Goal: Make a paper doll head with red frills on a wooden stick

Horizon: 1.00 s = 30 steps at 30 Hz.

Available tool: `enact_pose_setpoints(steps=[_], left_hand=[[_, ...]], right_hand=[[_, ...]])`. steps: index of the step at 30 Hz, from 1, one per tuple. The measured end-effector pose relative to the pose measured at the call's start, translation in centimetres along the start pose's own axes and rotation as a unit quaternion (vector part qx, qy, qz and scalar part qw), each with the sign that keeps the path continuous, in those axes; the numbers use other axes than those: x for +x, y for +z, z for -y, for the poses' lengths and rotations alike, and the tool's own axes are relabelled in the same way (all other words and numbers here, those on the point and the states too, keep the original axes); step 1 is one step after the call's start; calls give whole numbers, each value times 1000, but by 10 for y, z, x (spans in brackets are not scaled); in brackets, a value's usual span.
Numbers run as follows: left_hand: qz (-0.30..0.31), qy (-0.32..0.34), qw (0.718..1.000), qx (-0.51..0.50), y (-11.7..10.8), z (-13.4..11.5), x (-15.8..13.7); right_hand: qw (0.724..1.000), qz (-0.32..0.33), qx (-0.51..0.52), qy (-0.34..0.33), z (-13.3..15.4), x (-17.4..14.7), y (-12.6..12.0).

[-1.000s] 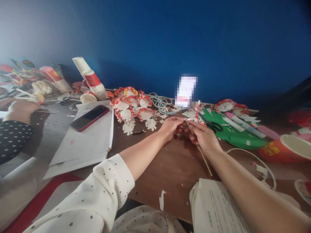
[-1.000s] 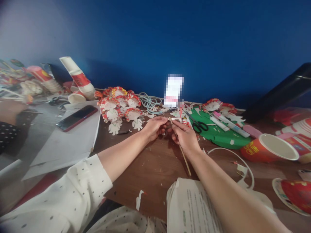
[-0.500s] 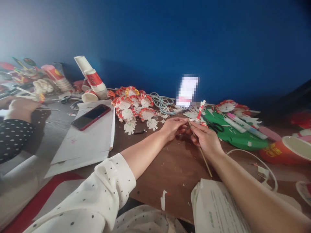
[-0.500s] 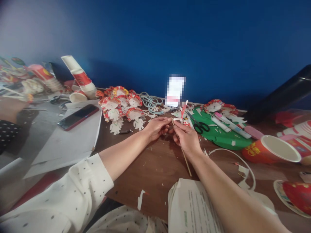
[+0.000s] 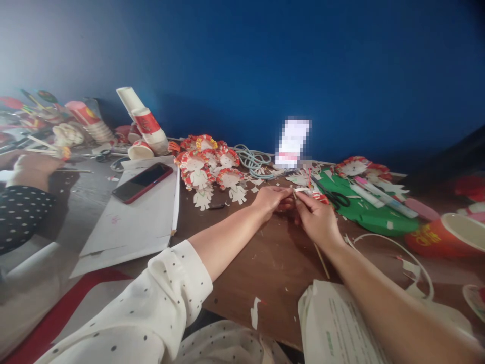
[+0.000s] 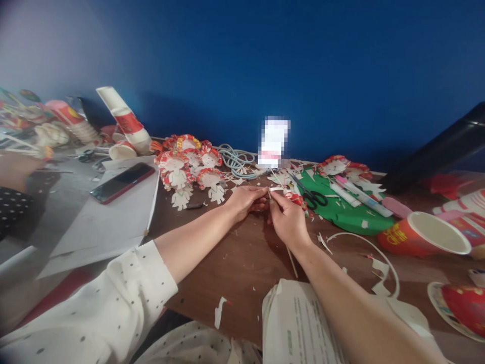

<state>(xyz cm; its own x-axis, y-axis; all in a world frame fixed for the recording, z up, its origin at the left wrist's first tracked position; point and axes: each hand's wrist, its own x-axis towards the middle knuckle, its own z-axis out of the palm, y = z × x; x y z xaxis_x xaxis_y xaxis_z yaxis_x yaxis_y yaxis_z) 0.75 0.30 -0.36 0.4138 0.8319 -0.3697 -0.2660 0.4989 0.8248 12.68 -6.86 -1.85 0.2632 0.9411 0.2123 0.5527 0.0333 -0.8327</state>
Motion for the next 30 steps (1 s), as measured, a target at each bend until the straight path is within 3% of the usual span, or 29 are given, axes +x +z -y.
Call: enact_pose_setpoints(steps=[10, 30], left_hand=[[-34, 12, 997, 62, -2, 2, 4], [-26, 11, 1000, 10, 0, 0, 1]], right_hand=[[997, -3, -70, -37, -1, -2, 0], [998, -7, -60, -31, -3, 2, 2]])
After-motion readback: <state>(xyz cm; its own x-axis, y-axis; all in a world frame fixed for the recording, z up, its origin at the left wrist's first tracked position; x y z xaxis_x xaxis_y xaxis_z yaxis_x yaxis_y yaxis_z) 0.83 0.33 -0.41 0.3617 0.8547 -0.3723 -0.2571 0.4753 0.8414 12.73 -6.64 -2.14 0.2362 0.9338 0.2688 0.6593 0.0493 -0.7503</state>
